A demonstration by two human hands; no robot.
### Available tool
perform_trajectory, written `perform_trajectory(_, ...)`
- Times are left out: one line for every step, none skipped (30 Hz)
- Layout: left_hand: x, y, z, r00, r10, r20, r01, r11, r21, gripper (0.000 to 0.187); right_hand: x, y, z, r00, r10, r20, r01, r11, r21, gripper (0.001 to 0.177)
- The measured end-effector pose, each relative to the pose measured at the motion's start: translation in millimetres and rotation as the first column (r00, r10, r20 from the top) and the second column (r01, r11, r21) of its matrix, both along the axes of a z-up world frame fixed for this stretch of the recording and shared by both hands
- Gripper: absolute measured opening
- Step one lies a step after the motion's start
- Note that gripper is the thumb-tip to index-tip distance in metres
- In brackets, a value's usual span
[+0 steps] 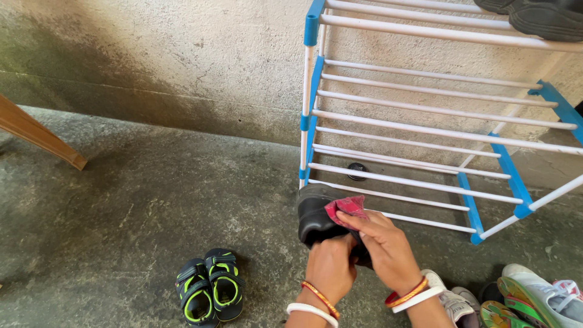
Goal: The person wipes a black shoe with a red cloth, cleaning the upper and sole. They then place the shoe on a shoe rack and proceed to wipe a pair of black flip-flops with the same cloth.
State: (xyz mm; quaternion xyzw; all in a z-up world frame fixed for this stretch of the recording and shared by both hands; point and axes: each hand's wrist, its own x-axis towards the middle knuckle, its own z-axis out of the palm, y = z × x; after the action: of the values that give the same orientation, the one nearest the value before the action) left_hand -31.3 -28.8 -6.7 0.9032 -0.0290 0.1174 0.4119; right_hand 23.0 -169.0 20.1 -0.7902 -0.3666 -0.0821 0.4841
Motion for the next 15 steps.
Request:
perform_trajectory(0, 2, -2, 0.999, -0.022, 0.05, 0.02, 0.999, 0.026, 0.013, 5, -6, -4, 0.997, 0.01, -0.073, -0.009, 1.0, 0.005, 0.049)
perform_trajectory(0, 2, -4, 0.995, -0.021, 0.094, 0.017, 0.999, 0.038, 0.015, 12, -13, -8, 0.989, 0.02, -0.145, -0.019, 1.0, 0.01, 0.051)
perform_trajectory(-1, 2, -6, 0.991, -0.021, 0.135, 0.014, 0.999, 0.053, 0.016, 19, -21, -12, 0.989, -0.028, -0.143, 0.021, 0.999, -0.046, 0.051)
perform_trajectory(-2, 3, -8, 0.984, -0.022, 0.177, 0.01, 0.998, 0.067, 0.018, 27, -30, -14, 0.988, -0.075, -0.137, 0.061, 0.993, -0.101, 0.052)
perform_trajectory(-2, 4, -10, 0.982, -0.056, 0.183, 0.037, 0.994, 0.104, 0.02, 32, -35, -16, 0.984, -0.122, -0.128, 0.102, 0.983, -0.154, 0.053)
perform_trajectory(-2, 7, -12, 0.978, -0.09, 0.187, 0.063, 0.988, 0.142, 0.022, 34, -38, -17, 0.969, -0.226, -0.096, 0.197, 0.948, -0.249, 0.052)
perform_trajectory(-1, 6, -15, 0.974, -0.125, 0.19, 0.092, 0.98, 0.175, 0.024, 33, -41, -15, 0.943, -0.328, -0.053, 0.292, 0.893, -0.342, 0.052)
perform_trajectory(1, 6, -17, 0.968, -0.144, 0.205, 0.107, 0.977, 0.182, 0.025, 32, -43, -10, 0.907, -0.422, -0.001, 0.381, 0.82, -0.427, 0.052)
perform_trajectory(2, 5, -20, 0.962, -0.163, 0.219, 0.122, 0.974, 0.189, 0.026, 27, -41, -4, 0.921, -0.389, -0.003, 0.369, 0.877, -0.308, 0.052)
perform_trajectory(3, 4, -22, 0.955, -0.181, 0.234, 0.136, 0.971, 0.195, 0.026, 20, -35, 1, 0.934, -0.356, 0.0, 0.35, 0.918, -0.185, 0.053)
perform_trajectory(4, 1, -24, 0.958, -0.196, 0.211, 0.153, 0.967, 0.203, 0.025, 13, -27, 6, 0.947, -0.321, 0.007, 0.32, 0.945, -0.059, 0.054)
perform_trajectory(4, -3, -26, 0.959, -0.21, 0.188, 0.17, 0.963, 0.21, 0.023, 9, -17, 11, 0.965, -0.245, 0.089, 0.252, 0.965, -0.076, 0.051)
perform_trajectory(5, -6, -27, 0.96, -0.226, 0.166, 0.188, 0.958, 0.218, 0.022, 6, -6, 14, 0.972, -0.166, 0.168, 0.184, 0.978, -0.098, 0.049)
perform_trajectory(5, -6, -28, 0.956, -0.221, 0.193, 0.182, 0.963, 0.201, 0.023, 5, -1, 16, 0.966, -0.084, 0.245, 0.118, 0.985, -0.125, 0.046)
perform_trajectory(5, -6, -29, 0.951, -0.217, 0.22, 0.178, 0.967, 0.183, 0.024, 4, -1, 17, 0.977, -0.077, 0.2, 0.103, 0.987, -0.124, 0.045)
